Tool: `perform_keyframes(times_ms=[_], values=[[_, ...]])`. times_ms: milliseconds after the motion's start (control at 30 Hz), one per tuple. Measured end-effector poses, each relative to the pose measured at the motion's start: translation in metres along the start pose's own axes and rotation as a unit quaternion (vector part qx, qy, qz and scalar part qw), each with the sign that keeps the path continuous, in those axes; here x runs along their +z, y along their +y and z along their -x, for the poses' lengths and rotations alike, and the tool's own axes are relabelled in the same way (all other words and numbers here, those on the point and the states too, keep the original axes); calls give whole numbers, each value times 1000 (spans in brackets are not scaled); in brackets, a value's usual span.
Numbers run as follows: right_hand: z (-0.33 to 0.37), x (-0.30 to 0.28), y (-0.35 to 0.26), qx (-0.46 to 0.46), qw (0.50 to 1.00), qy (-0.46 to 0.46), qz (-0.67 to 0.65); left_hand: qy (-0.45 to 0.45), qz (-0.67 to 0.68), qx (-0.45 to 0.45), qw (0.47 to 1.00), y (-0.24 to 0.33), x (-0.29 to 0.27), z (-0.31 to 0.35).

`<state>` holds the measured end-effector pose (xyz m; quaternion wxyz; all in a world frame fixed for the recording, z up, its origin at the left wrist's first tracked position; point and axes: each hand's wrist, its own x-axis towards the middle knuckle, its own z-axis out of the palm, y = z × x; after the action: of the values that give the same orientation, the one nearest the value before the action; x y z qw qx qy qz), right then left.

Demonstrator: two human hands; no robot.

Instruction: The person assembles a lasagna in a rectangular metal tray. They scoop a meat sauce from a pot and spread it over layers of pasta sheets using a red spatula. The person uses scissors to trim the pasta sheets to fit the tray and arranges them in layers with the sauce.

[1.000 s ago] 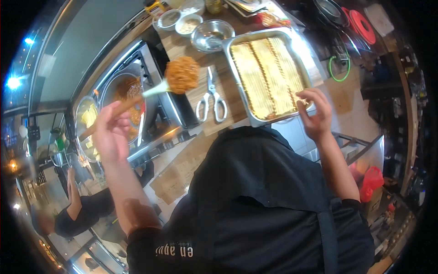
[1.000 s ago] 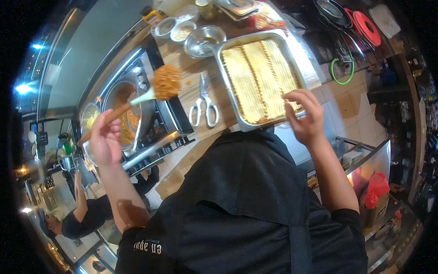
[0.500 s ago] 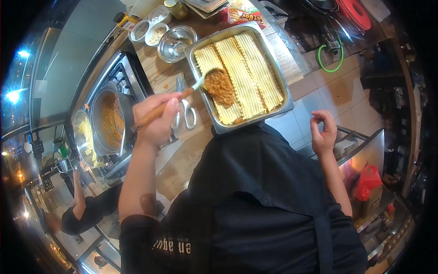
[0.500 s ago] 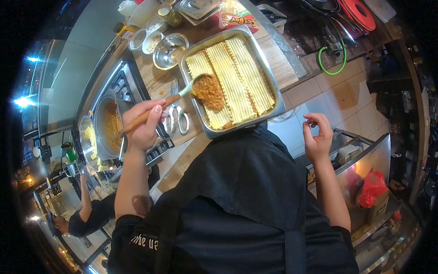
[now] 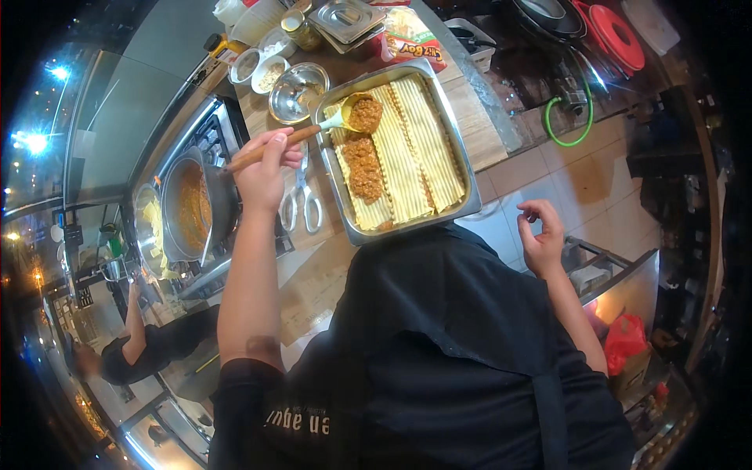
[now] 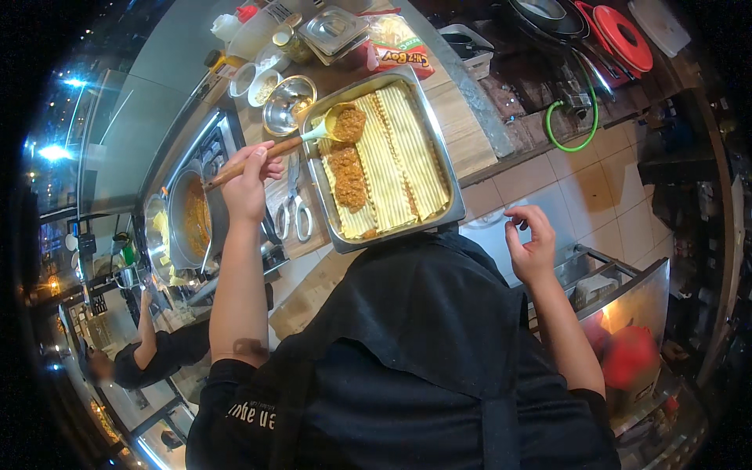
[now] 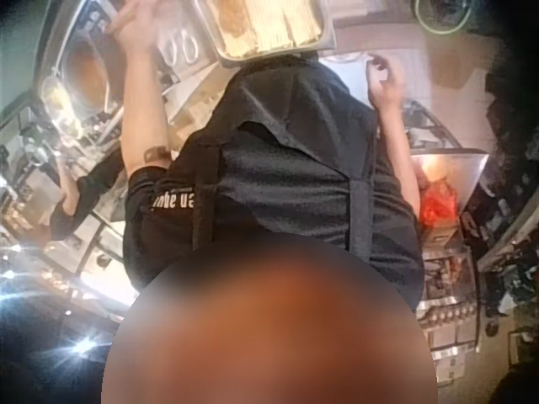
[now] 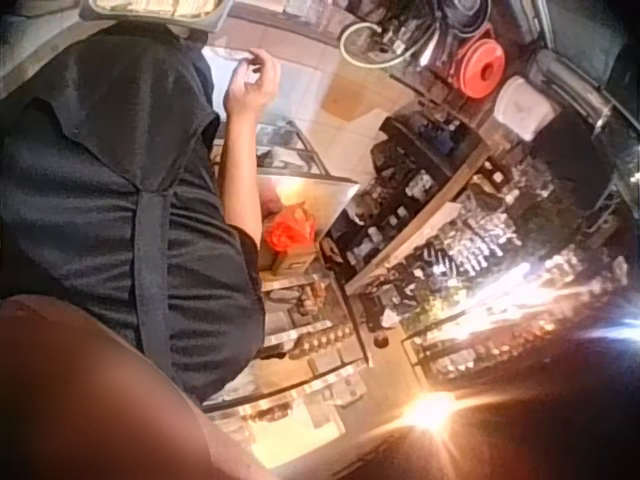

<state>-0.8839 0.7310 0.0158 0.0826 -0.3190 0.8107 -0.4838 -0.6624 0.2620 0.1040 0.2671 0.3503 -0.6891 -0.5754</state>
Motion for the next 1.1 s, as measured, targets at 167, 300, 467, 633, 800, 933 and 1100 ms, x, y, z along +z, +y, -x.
perform_keyframes(times_ms=[167, 300, 467, 633, 800, 933, 1100], values=[[-8, -11, 9, -15, 1000, -15, -4, -70, -62, 47, 995, 22, 1, 46], [-7, -16, 26, 2, 1000, -13, -1, -163, -155, 71, 972, 46, 12, 97], [-9, -15, 24, -2, 999, -34, -17, -173, -289, 328, 883, 62, 40, 98], [-11, -10, 24, -16, 999, -47, -19, -150, -340, 420, 828, 45, 65, 63], [-10, -9, 20, -17, 999, -38, -11, -120, -360, 474, 794, 22, 67, 65], [-16, -5, -3, -18, 999, -38, -16, -105, -356, 480, 795, 19, 64, 67], [-46, 13, -69, -112, 992, -45, -29, -69, -321, 478, 814, 12, 49, 66]])
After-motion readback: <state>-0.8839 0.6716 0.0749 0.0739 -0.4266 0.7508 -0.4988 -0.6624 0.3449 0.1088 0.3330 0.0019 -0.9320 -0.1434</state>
